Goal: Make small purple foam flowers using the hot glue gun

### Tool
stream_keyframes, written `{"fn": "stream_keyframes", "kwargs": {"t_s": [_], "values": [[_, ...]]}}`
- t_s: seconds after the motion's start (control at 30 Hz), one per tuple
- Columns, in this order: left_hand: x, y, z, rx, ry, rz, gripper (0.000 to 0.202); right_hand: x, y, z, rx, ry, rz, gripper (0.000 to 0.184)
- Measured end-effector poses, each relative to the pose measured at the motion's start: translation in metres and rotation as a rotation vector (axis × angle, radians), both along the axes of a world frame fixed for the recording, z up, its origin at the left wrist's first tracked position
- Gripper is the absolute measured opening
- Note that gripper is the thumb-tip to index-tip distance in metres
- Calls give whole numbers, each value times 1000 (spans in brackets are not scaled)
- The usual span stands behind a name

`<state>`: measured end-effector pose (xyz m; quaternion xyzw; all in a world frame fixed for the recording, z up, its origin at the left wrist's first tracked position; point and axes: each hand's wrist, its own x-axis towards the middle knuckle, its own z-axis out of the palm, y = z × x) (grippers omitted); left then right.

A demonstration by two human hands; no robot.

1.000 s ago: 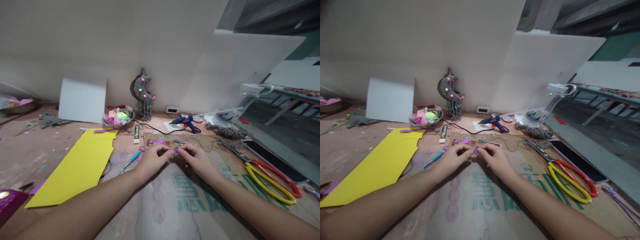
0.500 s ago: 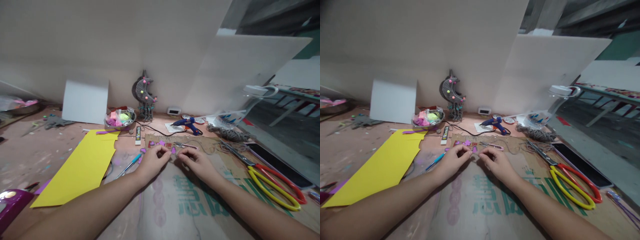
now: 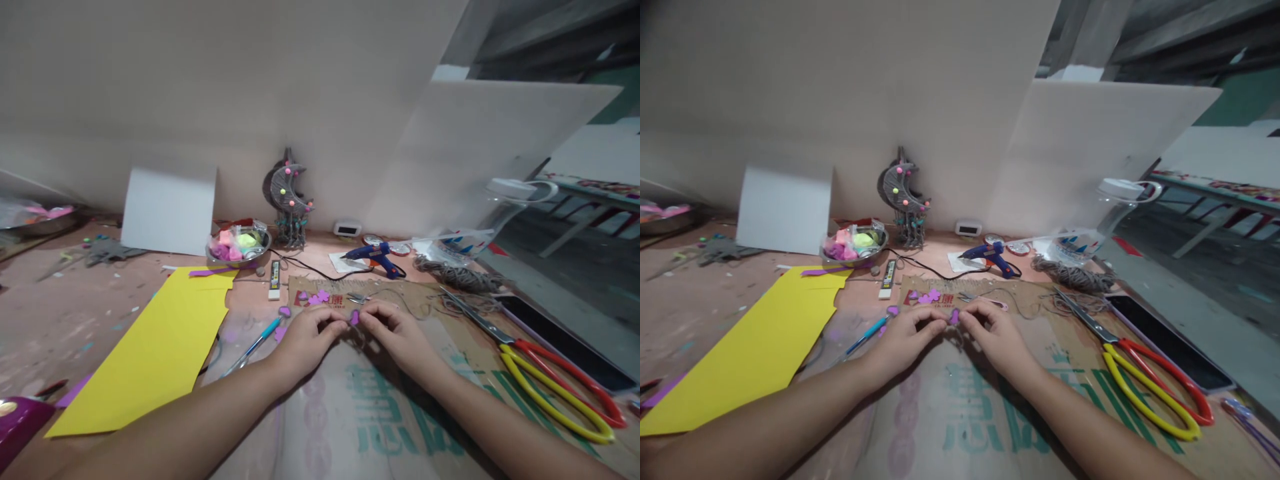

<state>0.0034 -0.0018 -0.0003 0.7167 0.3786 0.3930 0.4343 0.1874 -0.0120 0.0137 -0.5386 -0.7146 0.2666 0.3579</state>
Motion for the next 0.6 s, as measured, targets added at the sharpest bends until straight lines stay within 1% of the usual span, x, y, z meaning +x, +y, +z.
{"fn": "stream_keyframes", "kwargs": {"t_s": [0.07, 0.17, 0.37, 0.47, 0.53, 0.6], "values": [[0, 1, 0, -26, -37, 16, 26, 0, 0, 0, -16, 9, -10, 25], [0, 2, -1, -88, -53, 48, 31, 1, 2, -1, -41, 16, 20, 26], [1, 1, 1, -131, 23, 37, 19, -4, -1, -1, -62, -21, 140, 22], [1, 0, 4, -156, 32, 30, 17, -5, -4, 3, -89, -13, 158, 23], [1, 0, 5, -171, 13, 43, 18, 2, -1, 8, -90, -8, 105, 25], [0, 2, 3, -192, -17, 74, 20, 17, 7, 12, -43, -14, -11, 25]]}}
